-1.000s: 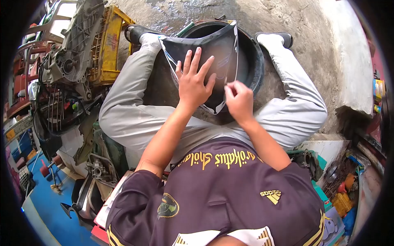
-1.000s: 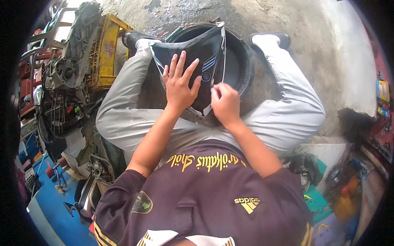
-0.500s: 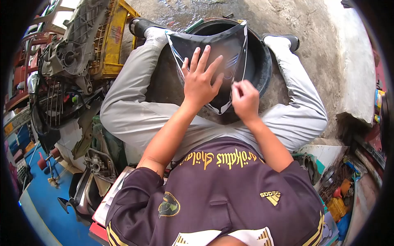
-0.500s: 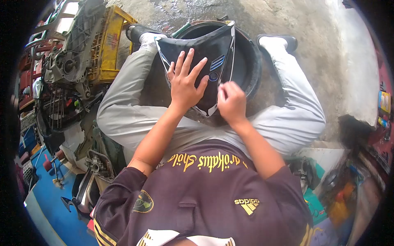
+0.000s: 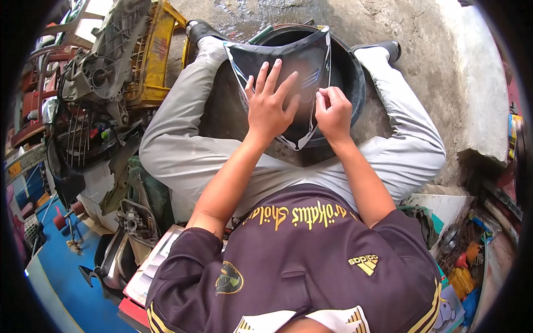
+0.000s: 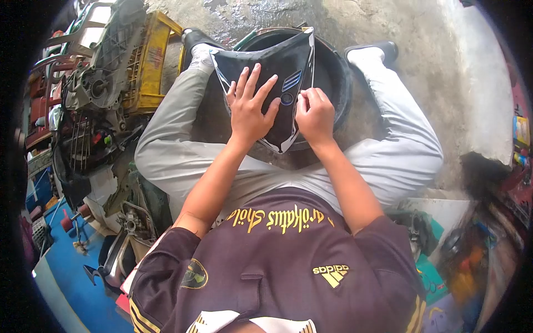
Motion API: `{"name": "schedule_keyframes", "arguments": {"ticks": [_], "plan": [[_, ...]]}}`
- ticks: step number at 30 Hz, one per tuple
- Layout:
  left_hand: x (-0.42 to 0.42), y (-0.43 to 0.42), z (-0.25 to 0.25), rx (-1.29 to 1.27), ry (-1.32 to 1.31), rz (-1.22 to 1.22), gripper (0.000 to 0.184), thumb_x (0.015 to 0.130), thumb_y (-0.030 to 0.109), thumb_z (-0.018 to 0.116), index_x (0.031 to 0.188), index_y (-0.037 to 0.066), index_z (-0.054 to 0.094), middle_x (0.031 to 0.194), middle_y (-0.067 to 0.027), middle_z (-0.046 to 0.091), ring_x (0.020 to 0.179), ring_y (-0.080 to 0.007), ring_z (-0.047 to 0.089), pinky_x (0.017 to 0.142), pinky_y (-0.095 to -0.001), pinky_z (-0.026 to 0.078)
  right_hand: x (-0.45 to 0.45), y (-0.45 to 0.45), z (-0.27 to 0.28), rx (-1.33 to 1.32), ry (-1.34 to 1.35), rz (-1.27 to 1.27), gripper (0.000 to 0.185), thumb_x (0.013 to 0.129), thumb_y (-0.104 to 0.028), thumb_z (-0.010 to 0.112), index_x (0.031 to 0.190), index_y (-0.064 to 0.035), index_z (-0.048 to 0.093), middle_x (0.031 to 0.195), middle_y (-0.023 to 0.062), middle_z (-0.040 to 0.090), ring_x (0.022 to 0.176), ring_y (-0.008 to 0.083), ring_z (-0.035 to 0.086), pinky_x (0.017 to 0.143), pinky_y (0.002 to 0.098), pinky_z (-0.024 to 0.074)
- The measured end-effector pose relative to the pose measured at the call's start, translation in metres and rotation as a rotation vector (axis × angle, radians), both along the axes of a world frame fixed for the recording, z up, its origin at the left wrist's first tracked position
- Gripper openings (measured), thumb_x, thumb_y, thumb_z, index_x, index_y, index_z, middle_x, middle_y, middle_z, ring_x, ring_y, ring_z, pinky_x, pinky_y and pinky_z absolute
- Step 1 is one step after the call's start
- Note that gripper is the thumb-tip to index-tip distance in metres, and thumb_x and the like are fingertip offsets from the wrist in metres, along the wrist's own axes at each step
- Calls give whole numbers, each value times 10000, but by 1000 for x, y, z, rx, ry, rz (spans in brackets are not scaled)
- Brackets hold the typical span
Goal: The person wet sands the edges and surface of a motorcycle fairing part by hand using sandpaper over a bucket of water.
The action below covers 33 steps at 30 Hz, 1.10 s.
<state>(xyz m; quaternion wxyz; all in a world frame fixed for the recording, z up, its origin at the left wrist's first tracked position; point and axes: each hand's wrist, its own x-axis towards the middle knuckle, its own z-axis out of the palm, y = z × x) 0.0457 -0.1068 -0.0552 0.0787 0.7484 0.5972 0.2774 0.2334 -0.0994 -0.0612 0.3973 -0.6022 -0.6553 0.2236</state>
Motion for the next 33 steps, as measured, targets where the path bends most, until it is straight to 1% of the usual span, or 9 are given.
{"name": "schedule_keyframes", "arguments": {"ticks": [7,10,12,14,18,21,24,30,33], "plan": [[2,-1,-1,33,-15,-3,529,936,344,743,1455,264,682,1682,-114,458,1561,-364,381,1238,-580,258,3,-35,11,-132,-5,91,53,910,-34,710,911,5,675,878,199,689,827,423,688,733,491,538],[2,-1,-3,41,-5,2,531,936,346,744,1457,265,679,1683,-113,456,1560,-363,385,1238,-582,261,2,-43,11,-117,6,85,49,914,-32,704,911,6,672,880,197,687,831,426,684,736,493,536],[2,0,-4,72,-33,2,546,892,332,773,1424,238,695,1664,-123,477,1546,-373,400,1216,-621,274,2,-40,11,-100,-7,87,51,912,-35,698,908,9,671,877,195,688,825,427,681,741,499,540],[2,0,-3,72,-34,1,550,892,333,773,1427,238,693,1665,-122,475,1546,-373,400,1216,-623,276,3,-30,10,-9,-110,135,50,909,-41,694,911,6,675,886,196,691,840,422,683,753,502,546],[4,0,-4,65,-25,11,561,892,338,772,1437,239,683,1672,-119,466,1548,-371,396,1216,-627,277,6,-10,13,-28,-165,133,60,909,-48,690,899,7,668,883,197,686,854,419,683,770,506,548],[3,-1,-2,31,-11,16,540,932,346,748,1462,279,673,1686,-110,451,1566,-363,374,1239,-584,265,7,-5,14,-43,-120,121,67,920,-53,684,895,3,657,888,193,680,868,415,682,782,510,543],[3,-1,-1,39,-15,11,543,931,348,749,1463,273,672,1685,-112,453,1565,-364,376,1239,-587,264,5,-15,10,-14,-171,127,68,929,-55,678,906,2,648,895,189,676,878,410,681,789,510,544],[3,-2,2,20,4,21,540,931,344,747,1459,264,675,1682,-115,457,1566,-363,376,1240,-582,263,14,-22,14,0,-268,298,58,936,-58,669,913,-7,652,898,197,657,887,406,669,810,500,548],[3,0,1,29,-23,7,538,931,342,748,1459,270,676,1684,-112,454,1568,-359,375,1239,-581,263,17,3,14,-14,-160,193,48,919,-50,681,908,-6,695,869,205,676,843,412,682,764,490,548]]}}
